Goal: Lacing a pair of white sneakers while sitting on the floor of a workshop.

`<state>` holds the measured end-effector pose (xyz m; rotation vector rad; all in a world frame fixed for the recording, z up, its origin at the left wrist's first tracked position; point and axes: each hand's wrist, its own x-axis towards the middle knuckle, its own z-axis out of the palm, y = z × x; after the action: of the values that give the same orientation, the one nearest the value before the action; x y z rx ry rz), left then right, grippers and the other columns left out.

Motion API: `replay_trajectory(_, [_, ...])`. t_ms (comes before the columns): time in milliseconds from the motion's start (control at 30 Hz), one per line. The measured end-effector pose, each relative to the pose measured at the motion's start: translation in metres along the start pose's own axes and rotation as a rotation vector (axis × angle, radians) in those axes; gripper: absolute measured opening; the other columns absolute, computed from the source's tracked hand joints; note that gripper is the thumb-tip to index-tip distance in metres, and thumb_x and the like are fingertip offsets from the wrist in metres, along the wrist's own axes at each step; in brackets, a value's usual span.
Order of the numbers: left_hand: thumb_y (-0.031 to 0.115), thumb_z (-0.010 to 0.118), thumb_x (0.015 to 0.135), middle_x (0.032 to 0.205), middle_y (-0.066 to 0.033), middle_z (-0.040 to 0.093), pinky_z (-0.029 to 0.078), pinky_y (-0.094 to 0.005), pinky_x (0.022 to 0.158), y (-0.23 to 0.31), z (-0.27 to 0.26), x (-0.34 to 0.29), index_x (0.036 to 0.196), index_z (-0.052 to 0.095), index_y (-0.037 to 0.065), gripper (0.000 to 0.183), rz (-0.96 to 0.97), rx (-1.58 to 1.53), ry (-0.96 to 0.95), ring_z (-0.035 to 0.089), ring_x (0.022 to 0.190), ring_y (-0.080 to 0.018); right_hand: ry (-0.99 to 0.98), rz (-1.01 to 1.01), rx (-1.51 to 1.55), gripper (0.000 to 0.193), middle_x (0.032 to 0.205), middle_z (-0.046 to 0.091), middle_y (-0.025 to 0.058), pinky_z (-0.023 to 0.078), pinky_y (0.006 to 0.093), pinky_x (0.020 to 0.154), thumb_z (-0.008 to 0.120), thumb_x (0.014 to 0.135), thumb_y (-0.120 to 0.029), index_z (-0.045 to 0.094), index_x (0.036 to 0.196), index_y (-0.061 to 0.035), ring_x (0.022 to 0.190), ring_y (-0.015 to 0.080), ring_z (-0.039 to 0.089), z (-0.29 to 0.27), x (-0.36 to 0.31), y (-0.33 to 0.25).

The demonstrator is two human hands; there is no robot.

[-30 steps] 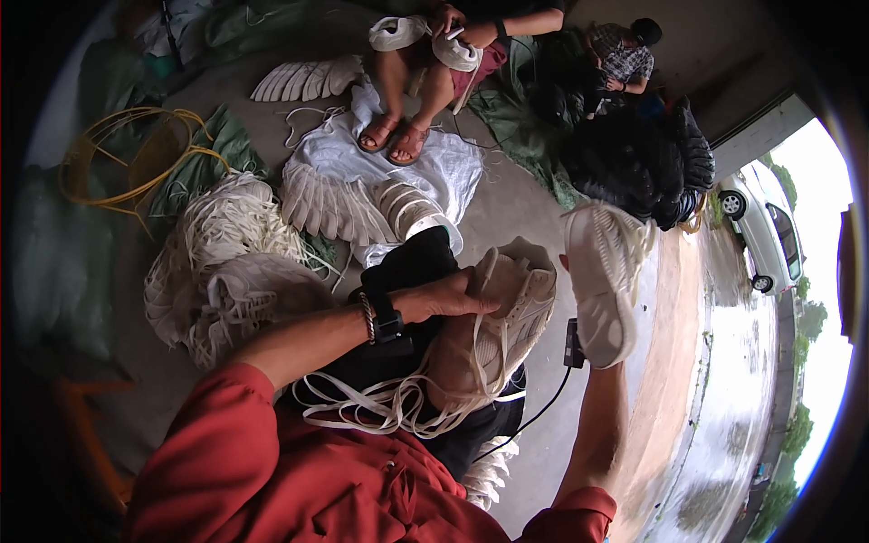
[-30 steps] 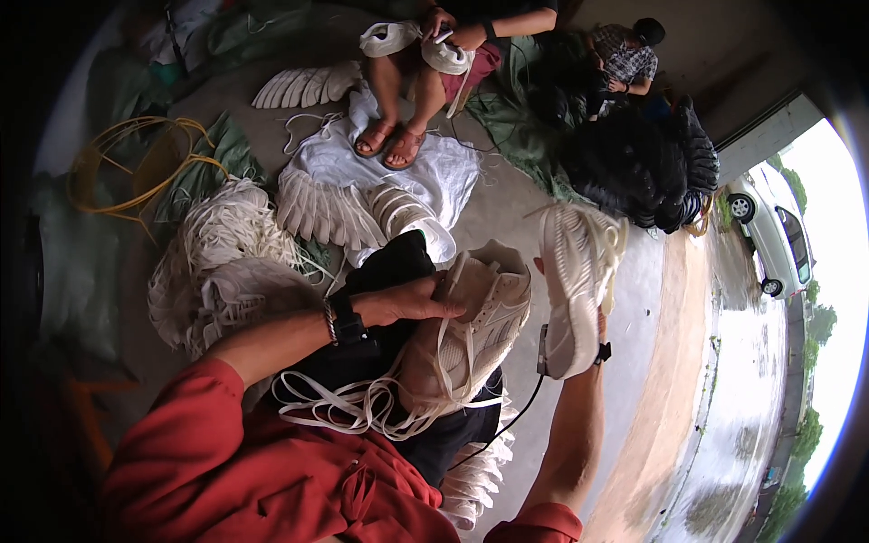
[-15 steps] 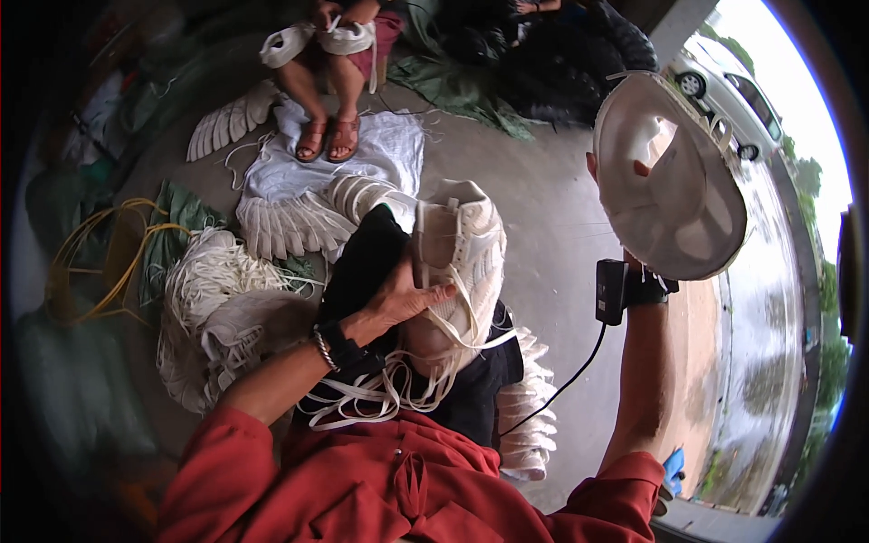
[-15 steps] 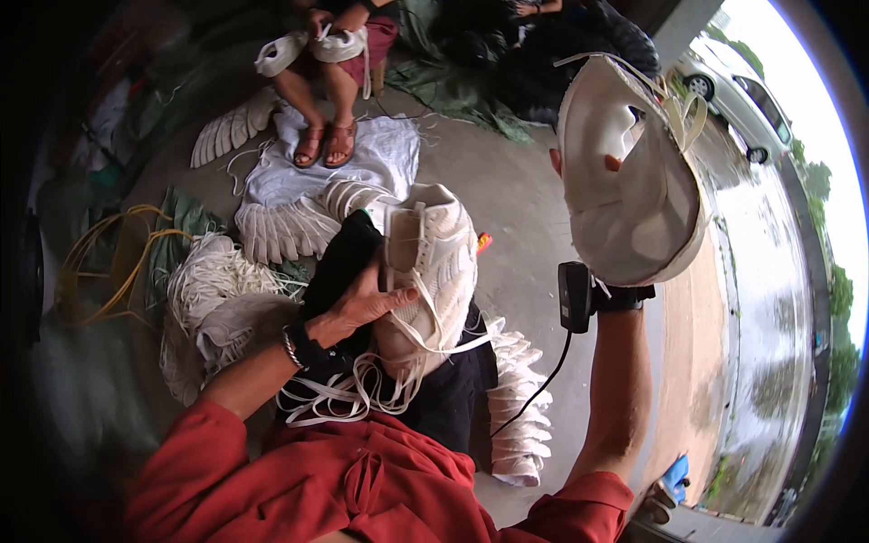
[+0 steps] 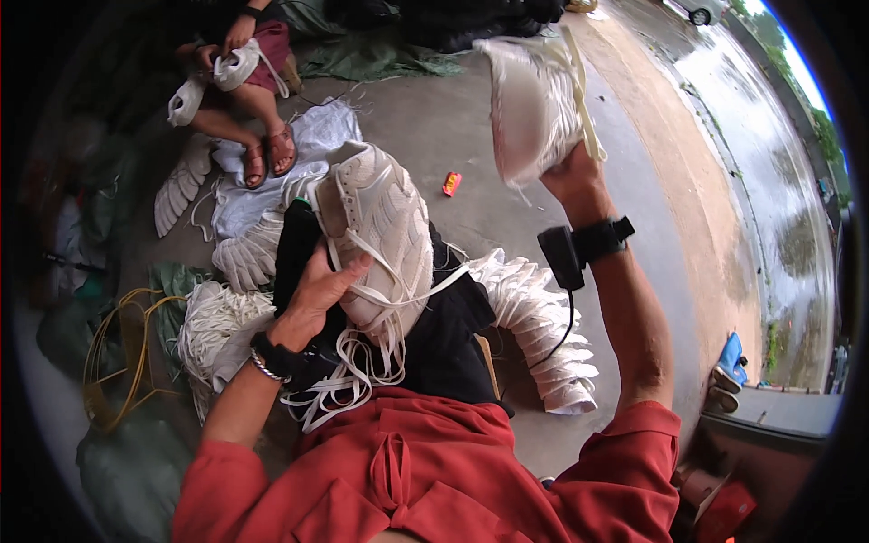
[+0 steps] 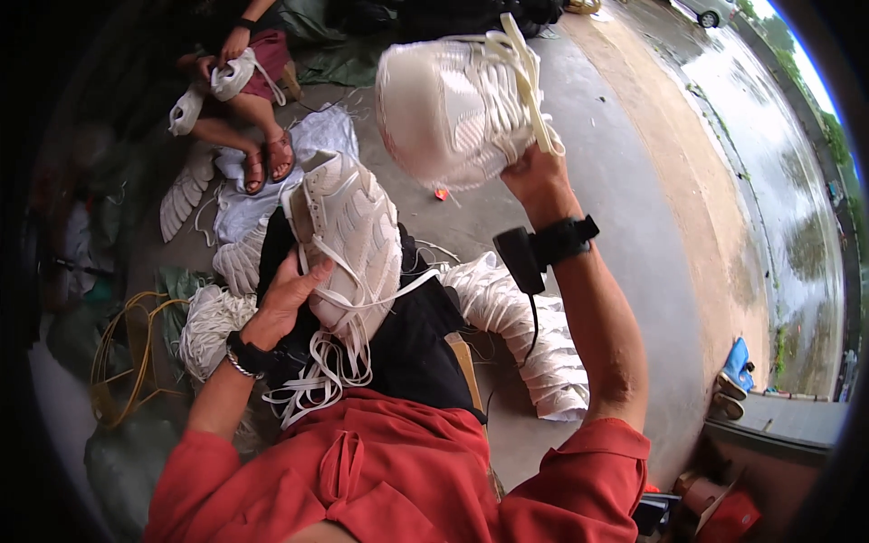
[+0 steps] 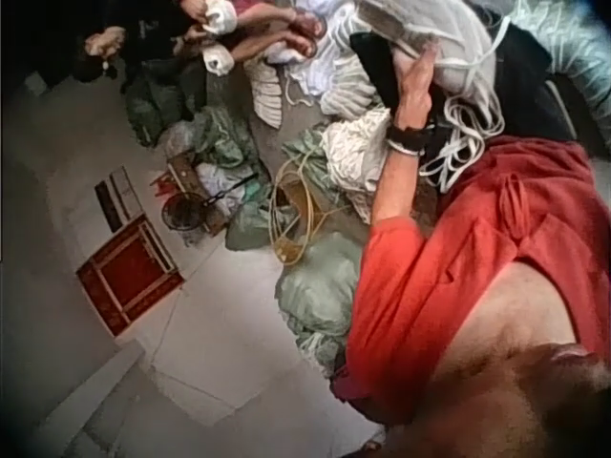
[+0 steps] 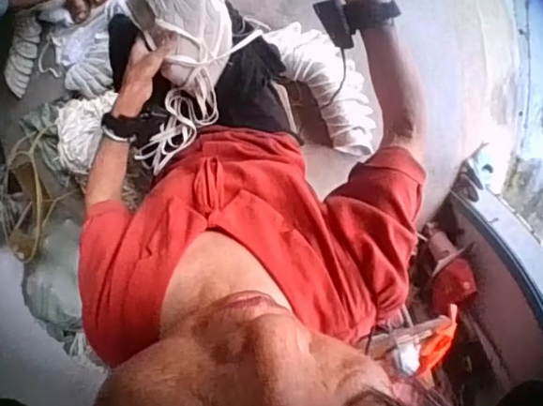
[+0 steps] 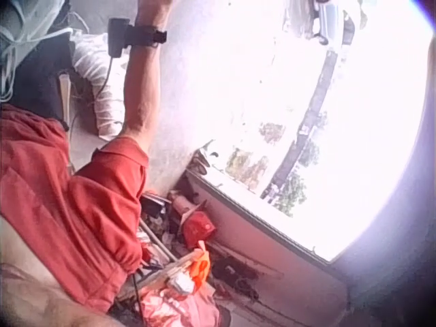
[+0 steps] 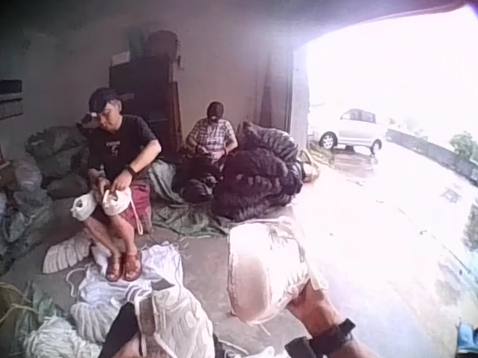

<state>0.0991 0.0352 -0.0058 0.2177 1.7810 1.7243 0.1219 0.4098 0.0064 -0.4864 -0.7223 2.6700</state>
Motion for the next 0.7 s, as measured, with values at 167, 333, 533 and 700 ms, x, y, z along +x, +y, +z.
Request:
replay_trajectory(167, [0.016,0.078,0.073,0.115,-0.0062,0.058,0.042,-0.0296,0.094,0.010,0.000,0.007,0.127,0.046,0.003,0.064,-0.039,-0.032,-0.068,0.055,0.105,-0.0166,0.057,0.106,-0.030,0.035,0.111,0.065,0.0103,0.049,0.0438,0.091,0.049,0.089,-0.027,0.060,0.114,-0.0044,0.101,0.0251,0.063,-0.027,-0.005,0.021])
replay_trajectory(333, [0.014,0.080,0.069,0.115,-0.0078,0.058,0.044,-0.0326,0.092,0.013,-0.006,0.007,0.126,0.046,0.002,0.068,-0.111,-0.016,0.037,0.056,0.105,-0.0193,-0.193,0.153,0.024,0.035,0.116,0.063,0.0116,0.046,0.0427,0.094,0.047,0.090,-0.024,0.058,0.116,-0.0029,0.105,0.0261,0.061,-0.036,-0.009,0.036])
replay_trajectory(533, [0.012,0.080,0.069,0.115,-0.0083,0.059,0.046,-0.0348,0.090,0.010,-0.017,0.006,0.126,0.047,0.003,0.066,-0.204,-0.192,0.013,0.058,0.103,-0.0201,-0.152,0.225,0.002,0.039,0.119,0.062,0.0101,0.044,0.0444,0.097,0.044,0.095,-0.031,0.056,0.120,-0.0039,0.108,0.0254,0.059,-0.022,-0.009,0.057])
replay_trajectory(700, [0.007,0.075,0.073,0.109,-0.0087,0.063,0.050,-0.0322,0.086,0.013,-0.020,0.008,0.120,0.053,0.000,0.053,-0.101,-0.167,0.001,0.061,0.097,-0.0192,-0.170,0.309,-0.055,0.038,0.123,0.058,0.0054,0.045,0.0605,0.090,0.039,0.098,-0.038,0.050,0.128,-0.0171,0.109,0.0266,0.058,0.006,-0.011,0.070])
